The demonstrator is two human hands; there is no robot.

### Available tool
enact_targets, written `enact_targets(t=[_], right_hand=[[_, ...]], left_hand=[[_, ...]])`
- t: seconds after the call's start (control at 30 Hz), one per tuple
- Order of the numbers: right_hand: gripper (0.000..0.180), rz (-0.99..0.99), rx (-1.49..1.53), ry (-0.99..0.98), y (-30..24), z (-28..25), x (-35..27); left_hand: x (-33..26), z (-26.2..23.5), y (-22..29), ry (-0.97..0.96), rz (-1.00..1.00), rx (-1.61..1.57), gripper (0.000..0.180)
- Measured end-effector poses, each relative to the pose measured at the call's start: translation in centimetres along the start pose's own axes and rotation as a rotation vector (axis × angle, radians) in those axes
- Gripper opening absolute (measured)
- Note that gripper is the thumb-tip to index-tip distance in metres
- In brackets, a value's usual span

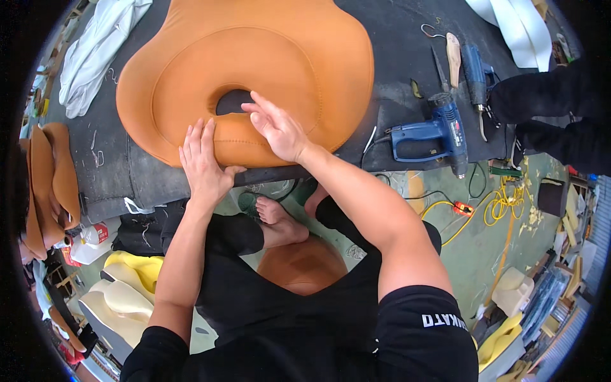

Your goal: Using a heat gun to shape and smooth the leather cover onto a chair seat frame.

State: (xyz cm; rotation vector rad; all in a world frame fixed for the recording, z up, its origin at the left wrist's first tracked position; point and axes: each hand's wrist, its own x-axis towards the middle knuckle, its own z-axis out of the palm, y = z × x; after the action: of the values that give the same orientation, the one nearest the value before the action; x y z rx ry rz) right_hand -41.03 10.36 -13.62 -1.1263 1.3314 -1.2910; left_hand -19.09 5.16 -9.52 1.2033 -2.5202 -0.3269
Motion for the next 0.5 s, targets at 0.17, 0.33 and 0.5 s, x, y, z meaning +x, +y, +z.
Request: enact_targets(t=[0.17, 0.33, 0.5], right_hand=[[0.064, -0.01, -0.042, -0.011, 3.2, 1.6, -0.1], [0.104, -0.215, -0.836, -0.079, -0.8, -0.7, -6.4], [0.116, -0.291, -1.046, -0.105, 0.0, -0.3, -8.0]], left_hand=[[-0.6, 0.2, -0.2, -0.099, -0.038, 0.031, 0.122], [-0.5, -0.5, -0.6, -0.087, 0.019, 0.035, 0.12], [-0.1, -1.3, 0.1, -0.137, 0.014, 0.105, 0.121]])
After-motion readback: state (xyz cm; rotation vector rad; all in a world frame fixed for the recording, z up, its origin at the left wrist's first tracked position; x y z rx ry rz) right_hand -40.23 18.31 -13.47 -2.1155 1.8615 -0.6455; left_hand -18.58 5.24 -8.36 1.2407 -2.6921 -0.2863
